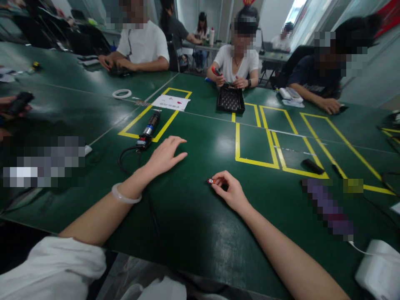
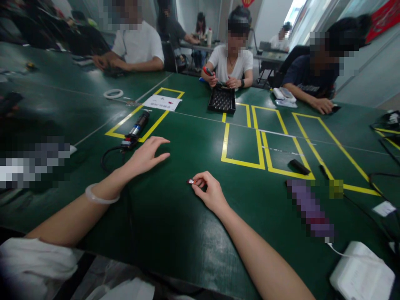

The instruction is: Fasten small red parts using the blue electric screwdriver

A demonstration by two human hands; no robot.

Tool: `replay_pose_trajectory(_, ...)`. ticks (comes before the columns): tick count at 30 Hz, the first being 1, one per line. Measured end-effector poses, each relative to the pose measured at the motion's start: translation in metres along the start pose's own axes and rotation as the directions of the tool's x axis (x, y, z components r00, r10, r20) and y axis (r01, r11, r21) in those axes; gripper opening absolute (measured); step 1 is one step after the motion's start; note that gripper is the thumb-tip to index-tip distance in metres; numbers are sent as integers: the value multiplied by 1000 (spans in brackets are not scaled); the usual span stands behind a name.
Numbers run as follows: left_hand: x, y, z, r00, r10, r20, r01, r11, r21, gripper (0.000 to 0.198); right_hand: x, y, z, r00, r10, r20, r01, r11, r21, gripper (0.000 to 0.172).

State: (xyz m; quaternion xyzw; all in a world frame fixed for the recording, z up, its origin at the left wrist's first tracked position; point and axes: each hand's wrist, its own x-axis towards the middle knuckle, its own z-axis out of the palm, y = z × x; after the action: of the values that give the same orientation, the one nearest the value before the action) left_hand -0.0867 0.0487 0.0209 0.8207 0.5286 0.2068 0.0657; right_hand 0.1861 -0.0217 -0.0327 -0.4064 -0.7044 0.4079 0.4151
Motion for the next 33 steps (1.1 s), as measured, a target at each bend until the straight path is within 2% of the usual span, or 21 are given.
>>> replay_pose_trajectory(4,2,-68,-13,966,-236,-102,255,928,271,66,0,1,1,1000,26,0,-26,1000,8,13)
replay_pose_trajectory(6,0,-96,-20,940,-323,-113,342,882,325,73,0,1,1,999,37,-4,-37,999,24,13)
replay_pose_trajectory(8,-4,-116,-26,920,-384,-75,386,863,327,72,1,1,2,998,55,-6,-55,998,37,14)
replay_pose_trajectory(12,-7,-139,-31,913,-407,-9,391,872,293,63,3,0,3,995,98,-19,-96,993,69,18)
replay_pose_trajectory(17,-5,-152,-31,907,-418,40,389,872,297,71,6,0,3,989,149,2,-149,987,68,19)
replay_pose_trajectory(21,-6,-149,-30,914,-402,56,367,878,308,68,11,-1,4,981,192,16,-192,977,95,22)
replay_pose_trajectory(24,-9,-133,-27,909,-414,41,382,870,312,65,17,-1,7,971,238,22,-239,960,144,27)
replay_pose_trajectory(29,-15,-87,-17,919,-394,21,375,887,268,68,30,-2,18,955,294,47,-297,930,215,28)
replay_pose_trajectory(33,-23,-43,-4,952,-301,61,281,932,228,68,30,-2,28,967,256,-3,-248,938,241,27)
